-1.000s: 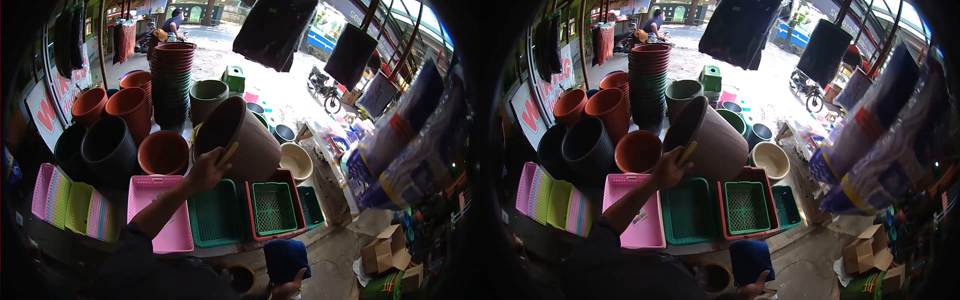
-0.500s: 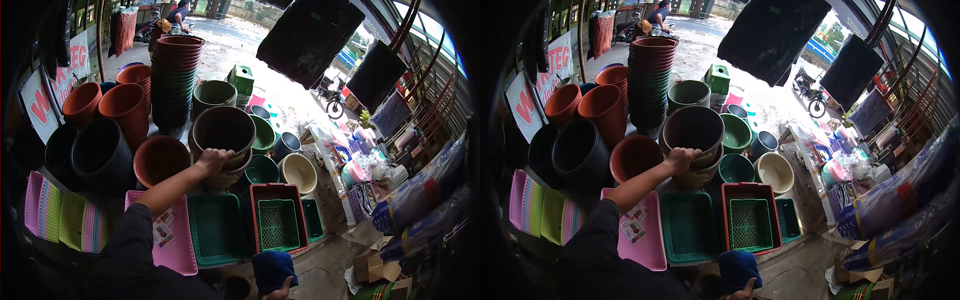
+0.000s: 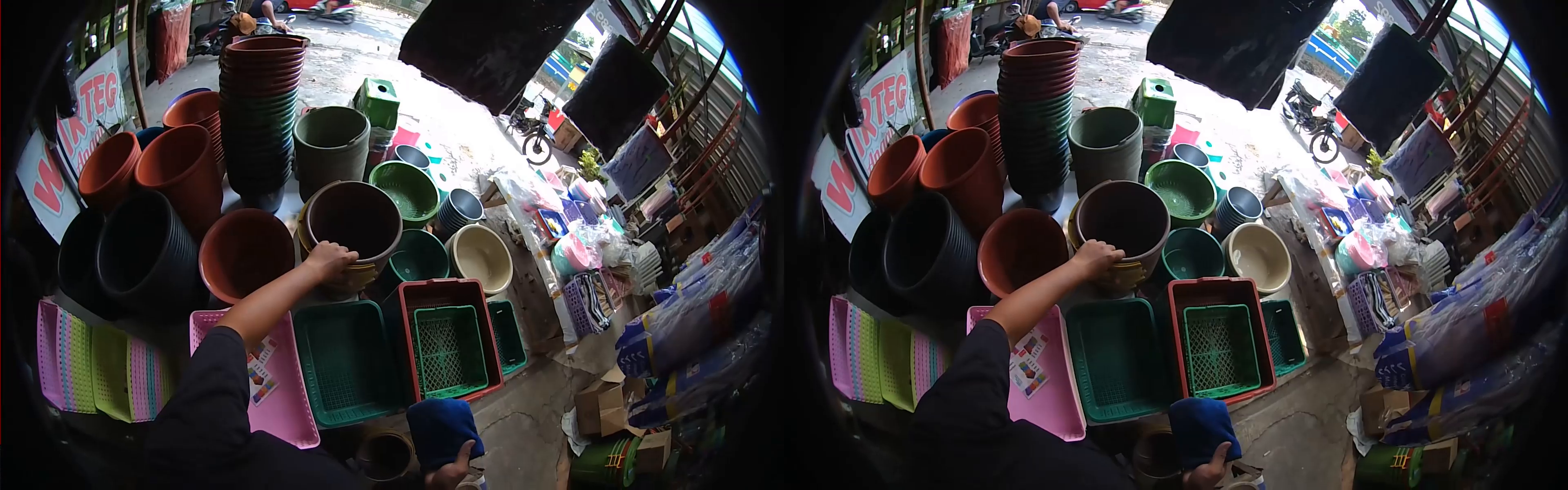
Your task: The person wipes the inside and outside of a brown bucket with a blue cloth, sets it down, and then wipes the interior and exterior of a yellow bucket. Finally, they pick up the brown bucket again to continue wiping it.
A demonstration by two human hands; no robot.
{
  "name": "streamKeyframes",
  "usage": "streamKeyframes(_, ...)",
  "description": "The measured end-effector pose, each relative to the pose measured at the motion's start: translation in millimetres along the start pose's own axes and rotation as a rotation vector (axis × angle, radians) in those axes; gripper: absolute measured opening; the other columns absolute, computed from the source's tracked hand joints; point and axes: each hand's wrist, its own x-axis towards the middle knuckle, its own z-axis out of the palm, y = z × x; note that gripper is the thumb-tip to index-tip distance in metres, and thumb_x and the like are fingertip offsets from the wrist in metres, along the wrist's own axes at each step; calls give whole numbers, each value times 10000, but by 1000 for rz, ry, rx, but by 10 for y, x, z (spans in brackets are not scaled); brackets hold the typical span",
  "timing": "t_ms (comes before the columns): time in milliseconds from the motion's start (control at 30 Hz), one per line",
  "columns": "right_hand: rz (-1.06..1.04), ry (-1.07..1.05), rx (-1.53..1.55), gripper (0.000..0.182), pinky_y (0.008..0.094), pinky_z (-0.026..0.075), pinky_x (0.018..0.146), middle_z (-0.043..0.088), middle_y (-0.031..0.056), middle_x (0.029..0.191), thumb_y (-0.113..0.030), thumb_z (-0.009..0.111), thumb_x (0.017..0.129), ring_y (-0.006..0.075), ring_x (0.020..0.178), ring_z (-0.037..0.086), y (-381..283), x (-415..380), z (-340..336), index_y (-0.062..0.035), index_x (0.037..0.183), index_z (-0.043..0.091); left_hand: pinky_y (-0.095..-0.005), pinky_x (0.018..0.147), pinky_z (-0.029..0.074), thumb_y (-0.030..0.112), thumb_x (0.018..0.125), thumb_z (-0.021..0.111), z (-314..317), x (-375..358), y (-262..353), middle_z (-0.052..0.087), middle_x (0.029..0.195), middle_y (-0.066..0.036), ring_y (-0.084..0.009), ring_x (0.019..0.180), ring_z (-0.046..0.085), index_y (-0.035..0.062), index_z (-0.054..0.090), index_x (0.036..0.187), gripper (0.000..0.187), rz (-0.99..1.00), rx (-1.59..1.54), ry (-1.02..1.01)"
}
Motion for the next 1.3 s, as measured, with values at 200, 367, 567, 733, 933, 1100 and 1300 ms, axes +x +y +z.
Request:
streamKeyframes(200,-7,-13,-20,535,368,511,904,553,200,1241,-348,455,990,295,1020,596,143,16,-219,14,1382,420,-401,772,516,523,684,751,-30,49,41,664,941,-54,-260,933,657,161,578,1027,528,-25,29,-84)
streamKeyframes(367,-3,-80,267,613,438,511,919,532,222,1287,-441,452,973,354,1086,589,-191,-163,37,30,1364,415,-409,768,519,504,661,777,-68,73,109,666,930,-65,-273,928,660,148,575,1012,540,-37,49,-121)
streamKeyframes(567,-2,-8,359,552,461,485,971,569,208,1260,-417,449,984,345,1116,594,-418,-423,-92,36,1296,487,-546,1080,213,392,717,758,-111,-47,654,406,1317,-138,-298,1289,353,184,319,1400,838,-188,131,-40)
streamKeyframes(733,107,-49,636,533,466,467,985,574,173,1270,-421,441,987,330,1120,592,-362,-472,-558,11,1293,500,-499,1051,270,241,787,689,-83,-486,1883,465,1258,-133,-308,1207,432,122,470,1265,539,69,-188,394)
streamKeyframes(933,207,163,866,445,420,474,958,621,124,1190,-367,481,978,268,1090,602,234,-555,-1429,6,1206,561,-414,832,461,28,785,624,536,-1374,3397,610,993,-128,-326,961,591,75,594,1015,237,515,-665,205)
streamKeyframes(1100,358,304,996,333,395,485,940,655,89,1128,-262,579,917,234,1028,631,1010,-706,-2002,-39,1163,600,-443,835,483,54,858,536,1128,-2077,4104,616,1025,-200,-388,975,592,43,555,1097,240,562,-764,-473)
streamKeyframes(1300,604,420,1068,297,395,496,914,653,75,1101,-198,613,878,227,1008,626,2335,-704,-2308,-47,1134,608,-454,923,450,166,865,574,2133,-2507,4136,588,1151,-237,-414,1100,545,4,509,1180,361,320,-477,-973)
